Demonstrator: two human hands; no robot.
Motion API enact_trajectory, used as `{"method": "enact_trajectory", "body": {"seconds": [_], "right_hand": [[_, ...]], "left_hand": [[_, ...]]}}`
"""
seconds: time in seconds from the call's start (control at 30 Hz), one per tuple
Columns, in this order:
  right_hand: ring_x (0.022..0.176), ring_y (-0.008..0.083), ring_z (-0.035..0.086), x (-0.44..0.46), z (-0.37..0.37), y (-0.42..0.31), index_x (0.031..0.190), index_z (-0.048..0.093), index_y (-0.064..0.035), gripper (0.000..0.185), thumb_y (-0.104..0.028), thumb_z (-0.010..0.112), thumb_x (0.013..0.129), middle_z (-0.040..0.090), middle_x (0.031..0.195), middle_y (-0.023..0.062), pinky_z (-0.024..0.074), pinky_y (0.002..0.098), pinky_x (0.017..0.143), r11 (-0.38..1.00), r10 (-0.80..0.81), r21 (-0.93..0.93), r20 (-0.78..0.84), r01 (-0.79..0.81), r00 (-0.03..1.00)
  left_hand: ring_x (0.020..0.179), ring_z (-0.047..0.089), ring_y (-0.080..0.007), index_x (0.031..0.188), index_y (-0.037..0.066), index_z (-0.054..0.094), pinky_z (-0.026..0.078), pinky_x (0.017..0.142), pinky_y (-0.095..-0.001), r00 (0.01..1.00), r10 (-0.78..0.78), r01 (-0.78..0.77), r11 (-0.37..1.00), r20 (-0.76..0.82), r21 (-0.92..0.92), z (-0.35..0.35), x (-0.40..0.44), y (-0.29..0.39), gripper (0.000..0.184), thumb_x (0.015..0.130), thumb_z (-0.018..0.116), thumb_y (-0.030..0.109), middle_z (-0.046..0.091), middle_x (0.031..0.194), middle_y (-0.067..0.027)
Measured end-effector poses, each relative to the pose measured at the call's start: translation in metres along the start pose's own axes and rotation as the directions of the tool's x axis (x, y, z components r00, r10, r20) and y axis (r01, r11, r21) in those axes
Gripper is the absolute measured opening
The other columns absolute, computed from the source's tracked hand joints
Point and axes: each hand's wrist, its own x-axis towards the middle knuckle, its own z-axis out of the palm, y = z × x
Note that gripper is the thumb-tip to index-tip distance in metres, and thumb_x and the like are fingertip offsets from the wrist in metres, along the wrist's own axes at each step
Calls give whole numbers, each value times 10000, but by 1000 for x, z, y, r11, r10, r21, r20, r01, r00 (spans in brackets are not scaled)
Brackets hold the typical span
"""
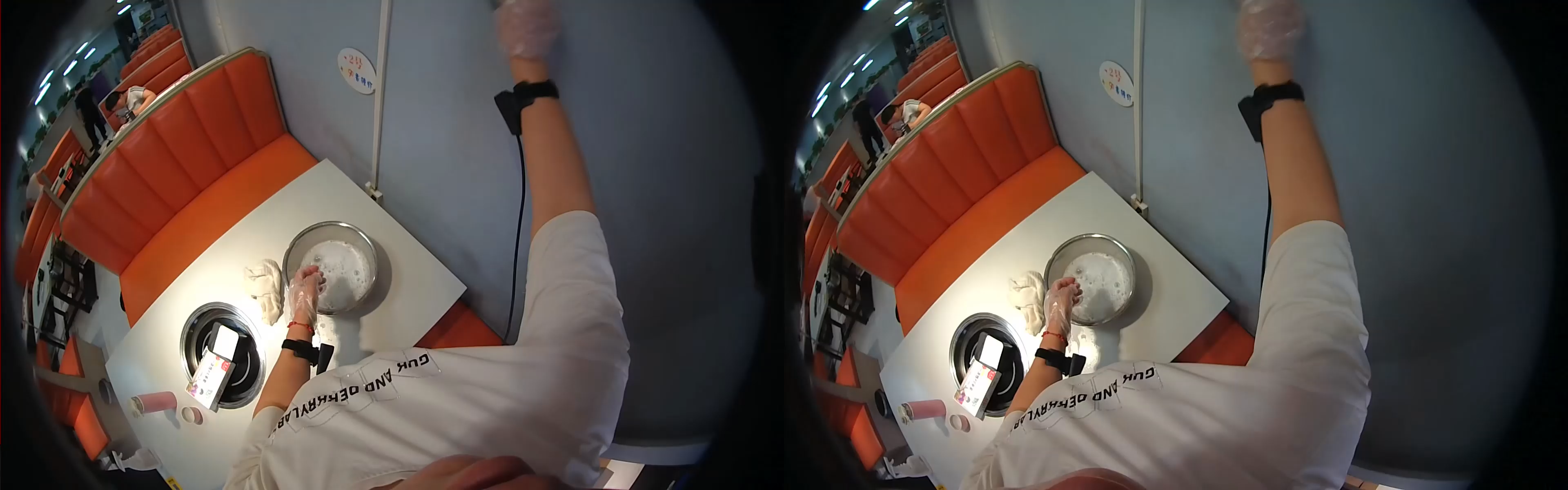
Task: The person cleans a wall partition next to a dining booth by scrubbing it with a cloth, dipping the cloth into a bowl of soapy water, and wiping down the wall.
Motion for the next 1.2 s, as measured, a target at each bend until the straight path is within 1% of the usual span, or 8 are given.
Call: {"method": "enact_trajectory", "body": {"seconds": [0.1,0.27,0.43,0.53,0.73,0.8,1.1,1.2], "right_hand": [[1131,312,605,-81,104,-30,1172,662,-96,277,-176,546,935,663,1158,169,418,594,1048,844,-295,-380,260,378,920],[1095,344,584,-257,149,-83,1191,664,-103,285,-235,502,998,622,1202,134,453,445,1016,980,-198,152,761,127,618],[1150,299,549,-167,112,-63,1149,686,-112,253,-188,571,937,631,1192,80,448,464,922,976,-164,-6,637,218,753],[1174,283,551,-75,57,-27,1119,698,-176,235,-200,553,936,634,1224,79,454,498,912,990,-128,-64,27,129,991],[967,282,655,13,6,-8,976,740,-82,181,-222,637,929,708,987,101,534,409,865,995,-9,-96,-333,-25,943],[1131,272,625,-8,18,-31,1151,697,-169,253,-224,569,940,666,1180,56,422,589,1012,983,62,-181,420,17,905],[1135,254,587,-254,112,-63,1161,721,-209,265,-158,582,941,639,1185,47,444,457,1001,894,-353,72,722,443,595],[1198,255,549,-190,55,-37,1142,711,-218,224,-265,577,969,626,1215,48,462,428,961,947,-235,-73,504,312,831]], "left_hand": [[865,676,-180,1155,-14,622,541,760,-289,998,58,-57,997,27,-44,16,30,2,302,891,586,127,692,1020,-113],[827,667,-186,1178,-17,606,542,750,-297,999,42,-42,998,0,-56,-15,10,12,309,896,576,106,684,1011,-113],[785,649,-185,1172,-13,600,537,727,-302,997,-4,-7,990,-78,-138,-59,25,9,295,892,574,73,669,969,-99],[783,642,-171,1170,-5,603,530,721,-291,995,10,-22,991,-96,-131,-63,21,10,291,891,570,71,664,943,-82],[817,645,-167,1186,4,595,528,758,-289,998,25,-34,988,-61,-150,-49,10,3,302,895,570,79,664,971,-75],[809,638,-150,1182,11,591,518,737,-270,999,13,-19,988,-42,-156,-41,4,7,282,910,581,83,657,969,-67],[752,607,-140,1173,-18,584,494,667,-248,995,31,-43,990,-90,-131,-55,-14,22,275,905,581,43,639,918,-77],[721,617,-139,1125,-2,604,509,657,-260,989,14,-23,998,-150,-57,-85,-6,-9,232,908,596,78,650,898,-73]]}}
